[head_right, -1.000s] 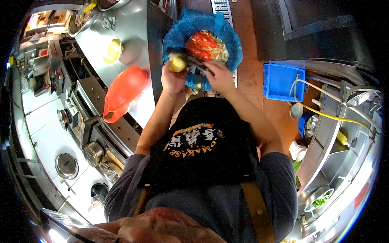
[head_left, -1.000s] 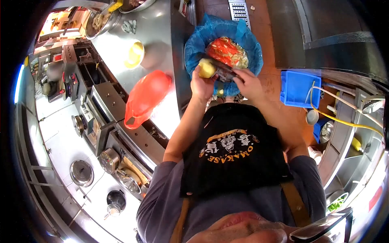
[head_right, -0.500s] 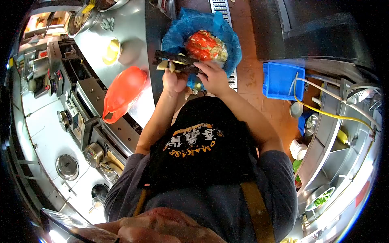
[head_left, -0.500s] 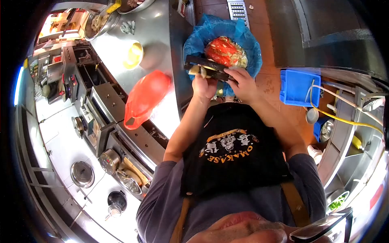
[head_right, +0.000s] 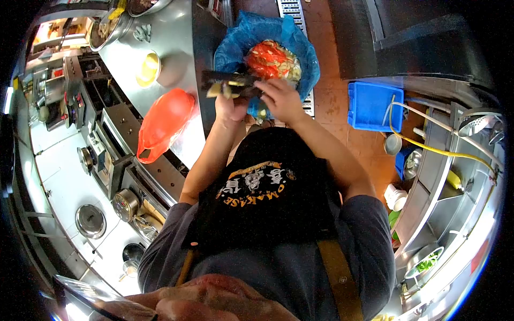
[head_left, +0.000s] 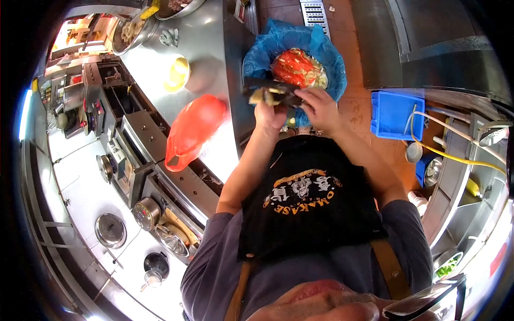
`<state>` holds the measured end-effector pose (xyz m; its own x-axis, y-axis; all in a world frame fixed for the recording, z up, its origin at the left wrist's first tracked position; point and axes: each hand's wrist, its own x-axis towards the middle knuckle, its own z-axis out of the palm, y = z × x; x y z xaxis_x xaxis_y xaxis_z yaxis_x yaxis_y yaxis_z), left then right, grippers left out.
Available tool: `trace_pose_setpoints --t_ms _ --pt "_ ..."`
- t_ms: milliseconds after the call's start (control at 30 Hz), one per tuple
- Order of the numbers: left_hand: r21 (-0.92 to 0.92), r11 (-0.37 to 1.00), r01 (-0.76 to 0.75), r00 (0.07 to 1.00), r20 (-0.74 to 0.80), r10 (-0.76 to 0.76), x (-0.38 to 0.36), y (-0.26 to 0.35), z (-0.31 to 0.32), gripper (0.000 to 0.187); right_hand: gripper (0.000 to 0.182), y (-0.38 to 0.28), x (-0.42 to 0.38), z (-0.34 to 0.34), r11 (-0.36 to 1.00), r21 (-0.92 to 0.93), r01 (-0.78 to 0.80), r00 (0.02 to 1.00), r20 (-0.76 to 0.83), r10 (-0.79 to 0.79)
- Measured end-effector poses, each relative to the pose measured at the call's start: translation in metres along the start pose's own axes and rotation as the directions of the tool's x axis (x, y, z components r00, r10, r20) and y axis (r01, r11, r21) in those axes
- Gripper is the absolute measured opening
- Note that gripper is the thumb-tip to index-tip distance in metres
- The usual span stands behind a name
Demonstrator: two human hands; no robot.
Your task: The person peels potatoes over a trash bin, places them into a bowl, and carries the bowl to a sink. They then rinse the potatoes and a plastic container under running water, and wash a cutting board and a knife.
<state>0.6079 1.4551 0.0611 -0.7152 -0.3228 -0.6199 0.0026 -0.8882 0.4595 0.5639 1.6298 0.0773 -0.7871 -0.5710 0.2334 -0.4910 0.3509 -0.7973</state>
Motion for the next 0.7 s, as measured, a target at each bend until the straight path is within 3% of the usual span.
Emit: trace_pose_setpoints --t_ms 67,100,200,267,333,367,467,500,533,600,700 --pt "0.031 0.998 0.050 0.998 -0.049 -0.048 -0.011 0.014 0.017 0.033 0.034 0.041 -0.013 0.010 0.989 0.042 -0.143 0.988 -0.047 0.145" --pt "0.054 0.998 0.045 0.998 -0.048 -0.042 -0.015 0.017 0.019 0.032 0.035 0.068 -0.023 0.016 0.934 0.112 -0.340 0.941 0.052 0.336" --pt "0.044 0.994 0.097 0.995 0.034 -0.098 -0.019 0.027 0.023 0.032 0.035 0.056 -0.028 0.002 0.897 0.116 -0.427 0.903 0.115 0.415" --pt "0.004 0.992 0.123 0.992 -0.004 -0.123 -0.019 0.026 0.020 0.032 0.036 0.016 -0.014 -0.005 0.881 0.174 -0.439 0.898 0.127 0.422" --pt "-0.082 0.986 0.148 0.988 -0.035 -0.151 -0.013 0.017 0.023 0.031 0.035 -0.001 0.000 -0.003 0.994 0.063 -0.086 0.996 0.014 0.085" --pt "-0.074 0.989 0.128 0.992 0.001 -0.128 -0.011 0.013 0.021 0.031 0.034 -0.010 0.008 -0.007 0.998 0.069 0.003 1.000 -0.001 -0.003" --pt "0.020 0.988 0.151 0.984 0.089 -0.152 -0.009 0.020 0.012 0.032 0.033 0.030 -0.001 0.004 0.982 0.129 -0.141 0.990 0.028 0.139" --pt "0.018 0.993 0.118 0.992 0.034 -0.118 -0.010 0.022 0.015 0.033 0.032 0.048 -0.010 0.007 0.935 0.187 -0.300 0.952 0.126 0.280" --pt "0.016 0.993 0.116 0.992 0.037 -0.117 -0.012 0.025 0.018 0.033 0.032 0.054 -0.016 0.003 0.937 0.185 -0.297 0.953 0.125 0.278" --pt "0.077 0.988 0.132 0.991 -0.031 -0.130 -0.016 0.032 0.020 0.035 0.032 0.054 -0.026 -0.002 0.892 -0.010 -0.452 0.869 0.220 0.443" --pt "0.089 0.986 0.141 0.990 -0.040 -0.138 -0.014 0.030 0.015 0.037 0.032 0.018 -0.020 -0.003 0.926 0.117 -0.359 0.931 0.120 0.345"
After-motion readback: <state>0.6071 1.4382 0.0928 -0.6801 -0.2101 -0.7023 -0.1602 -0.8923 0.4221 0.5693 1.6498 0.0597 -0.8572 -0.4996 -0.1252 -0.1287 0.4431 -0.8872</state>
